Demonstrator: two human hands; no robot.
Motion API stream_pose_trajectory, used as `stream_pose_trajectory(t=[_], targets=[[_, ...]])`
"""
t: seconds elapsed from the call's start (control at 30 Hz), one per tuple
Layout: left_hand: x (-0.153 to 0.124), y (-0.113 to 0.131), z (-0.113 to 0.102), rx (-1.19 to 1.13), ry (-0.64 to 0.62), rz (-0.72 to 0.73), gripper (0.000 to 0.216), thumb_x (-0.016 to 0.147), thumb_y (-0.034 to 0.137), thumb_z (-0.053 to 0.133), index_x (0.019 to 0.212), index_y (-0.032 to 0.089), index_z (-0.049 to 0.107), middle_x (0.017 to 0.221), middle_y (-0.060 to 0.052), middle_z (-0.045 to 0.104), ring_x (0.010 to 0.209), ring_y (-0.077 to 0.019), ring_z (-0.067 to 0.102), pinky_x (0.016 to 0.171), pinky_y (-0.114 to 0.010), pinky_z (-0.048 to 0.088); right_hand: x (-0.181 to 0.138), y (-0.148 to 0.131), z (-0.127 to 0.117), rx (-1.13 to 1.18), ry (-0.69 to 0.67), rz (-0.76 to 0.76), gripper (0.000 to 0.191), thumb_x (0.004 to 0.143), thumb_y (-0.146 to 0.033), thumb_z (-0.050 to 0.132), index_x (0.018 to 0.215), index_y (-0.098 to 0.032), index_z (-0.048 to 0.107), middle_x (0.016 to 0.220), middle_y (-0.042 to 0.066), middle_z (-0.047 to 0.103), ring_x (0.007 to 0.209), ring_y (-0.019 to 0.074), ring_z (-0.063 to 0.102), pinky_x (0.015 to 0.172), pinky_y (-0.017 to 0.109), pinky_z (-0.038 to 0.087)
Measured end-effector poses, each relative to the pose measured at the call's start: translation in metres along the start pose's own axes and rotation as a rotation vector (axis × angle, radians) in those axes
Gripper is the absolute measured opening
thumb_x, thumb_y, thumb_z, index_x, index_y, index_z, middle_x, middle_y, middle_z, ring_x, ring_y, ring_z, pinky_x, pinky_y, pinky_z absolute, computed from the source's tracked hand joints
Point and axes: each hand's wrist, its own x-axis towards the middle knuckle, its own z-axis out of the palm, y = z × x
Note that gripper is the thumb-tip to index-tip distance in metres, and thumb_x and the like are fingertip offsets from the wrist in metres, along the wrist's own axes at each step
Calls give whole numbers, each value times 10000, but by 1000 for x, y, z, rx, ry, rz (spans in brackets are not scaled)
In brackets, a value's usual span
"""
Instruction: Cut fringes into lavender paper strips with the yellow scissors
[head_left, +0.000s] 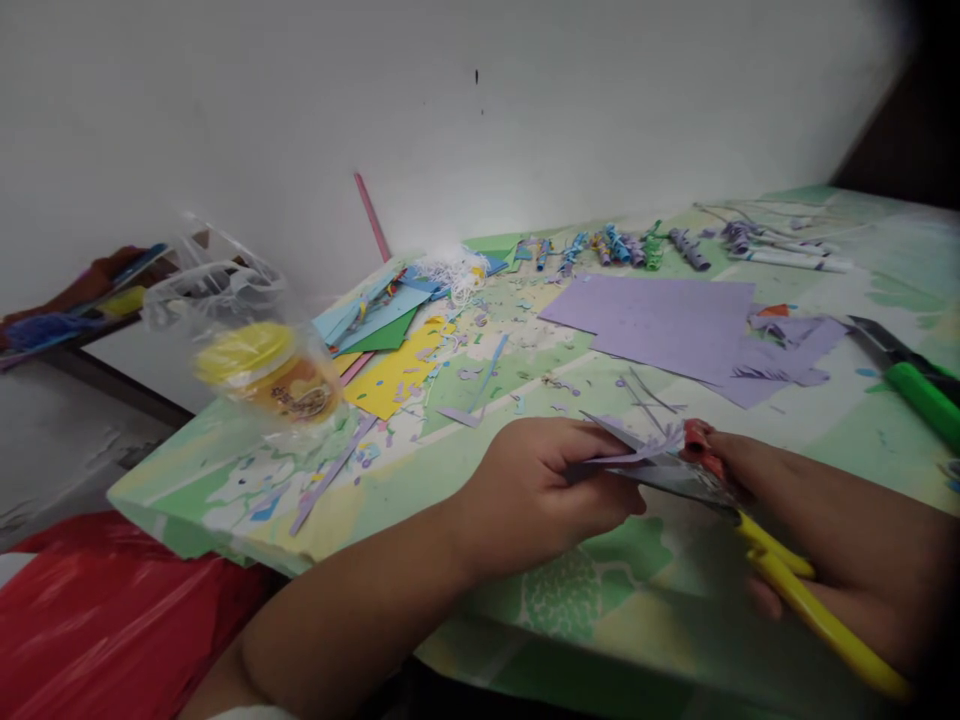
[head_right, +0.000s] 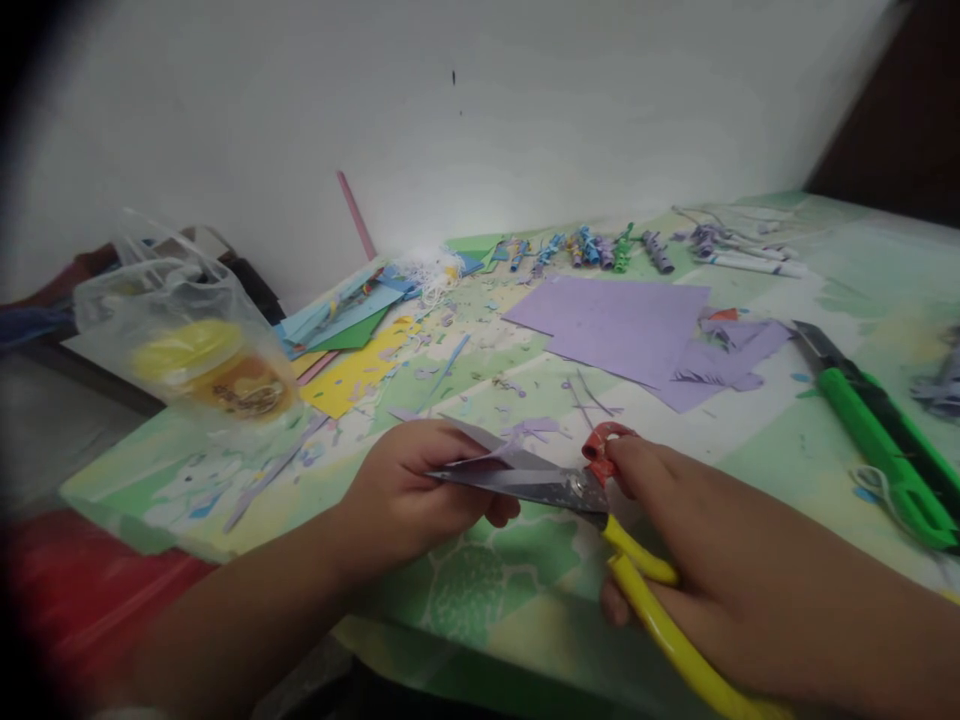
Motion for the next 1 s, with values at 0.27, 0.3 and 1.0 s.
stream_pose_trajectory(t=[0.27, 0.3, 1.0], targets=[[0, 2, 0, 14, -3, -20, 82, 656, 91, 560, 617, 133, 619, 590, 28, 593, 568, -77, 548, 555, -158, 415, -5, -3, 2, -3, 44, -17, 793, 719, -551, 508, 1402, -313, 182, 1253, 96, 562, 1084, 340, 568, 835, 503, 514], [0, 2, 0, 7, -8, -20, 83, 651, 88, 556, 615, 133, 616, 586, 30, 590, 561, -76, 545, 546, -158, 412, -5, -3, 2, 4, 37, -12, 797, 714, -550, 515, 1401, -311, 188, 1254, 95, 560, 1091, 340, 563, 842, 502, 511], [-1, 2, 1, 40, -14, -53, 114, 692, 164, 543, 599, 148, 607, 590, 18, 607, 571, -94, 553, 584, -192, 422, -6, -8, 1, -171, 76, -73, 787, 754, -565, 432, 1405, -254, 115, 1272, 167, 521, 1085, 353, 568, 817, 506, 518]])
